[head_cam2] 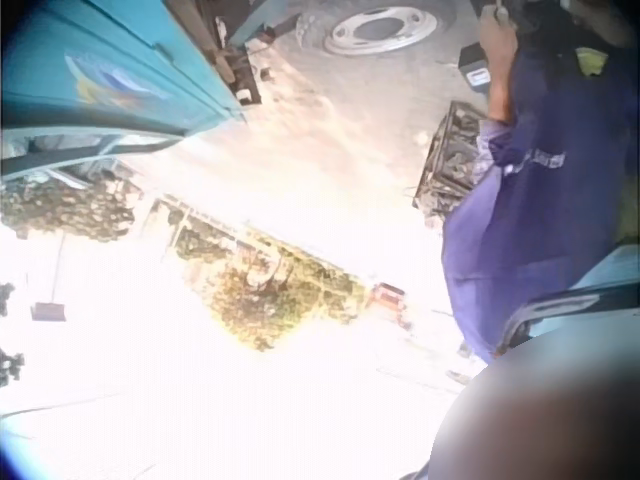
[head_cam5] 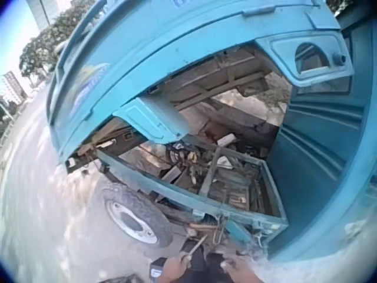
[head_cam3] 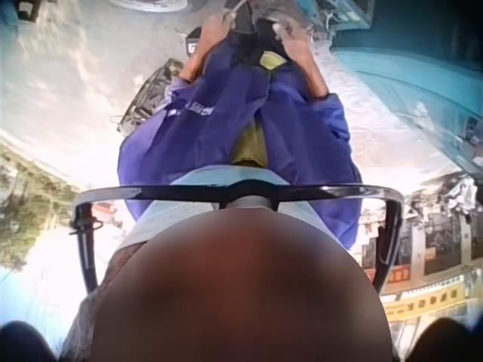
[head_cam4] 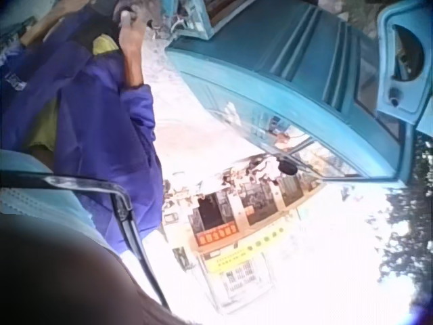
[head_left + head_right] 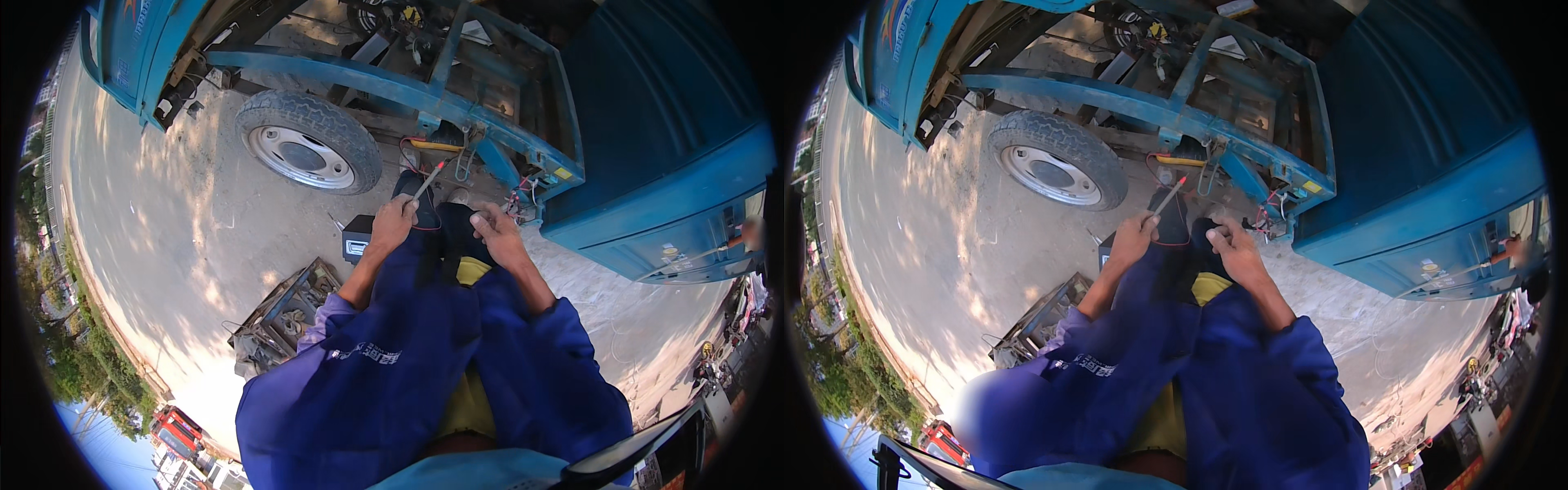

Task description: The person works on the wiring of a blue three-wheeled vehicle, using a screwdriver to adjust connections and electrical tape to insulate wires. The person handles wires and tools while standing beside the vehicle in an outdoor area.

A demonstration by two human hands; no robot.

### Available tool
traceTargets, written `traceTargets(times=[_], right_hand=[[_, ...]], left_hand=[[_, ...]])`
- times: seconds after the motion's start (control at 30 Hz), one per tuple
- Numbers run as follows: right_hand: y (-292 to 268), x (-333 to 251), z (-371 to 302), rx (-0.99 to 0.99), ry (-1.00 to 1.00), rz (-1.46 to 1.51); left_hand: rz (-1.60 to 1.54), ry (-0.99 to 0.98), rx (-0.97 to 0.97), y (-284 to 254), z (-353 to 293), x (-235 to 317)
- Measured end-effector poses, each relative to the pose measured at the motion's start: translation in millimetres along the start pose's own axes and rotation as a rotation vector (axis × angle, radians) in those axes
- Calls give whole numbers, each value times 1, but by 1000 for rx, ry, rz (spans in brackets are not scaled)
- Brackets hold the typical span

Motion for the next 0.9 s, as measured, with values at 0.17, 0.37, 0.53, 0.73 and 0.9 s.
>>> traceTargets(times=[0.17, 0.37, 0.53, 0.73, 0.9], right_hand=[[-52, 43, -41, 131, -6, 40], [-101, 49, -73, 259, -57, 76], [-110, 64, -98, 326, -16, 88], [-108, 81, -116, 341, 1, 120], [-115, 84, -120, 358, -18, 227]], left_hand=[[-37, -129, 25, 18, 19, -64], [65, -107, 2, 42, 53, -75], [139, -98, -46, 65, 79, -65], [303, -177, 25, 58, 85, -53], [269, -129, 108, 29, 52, -40]])
Point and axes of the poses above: each hand's wrist, its own z-axis towards the middle knuckle, its own y-axis out of the palm, x = y × z, the point moved 10 cm from there along z, towards the middle knuckle, and after that the axes turned 4 degrees about y, right-handed, at the moved point
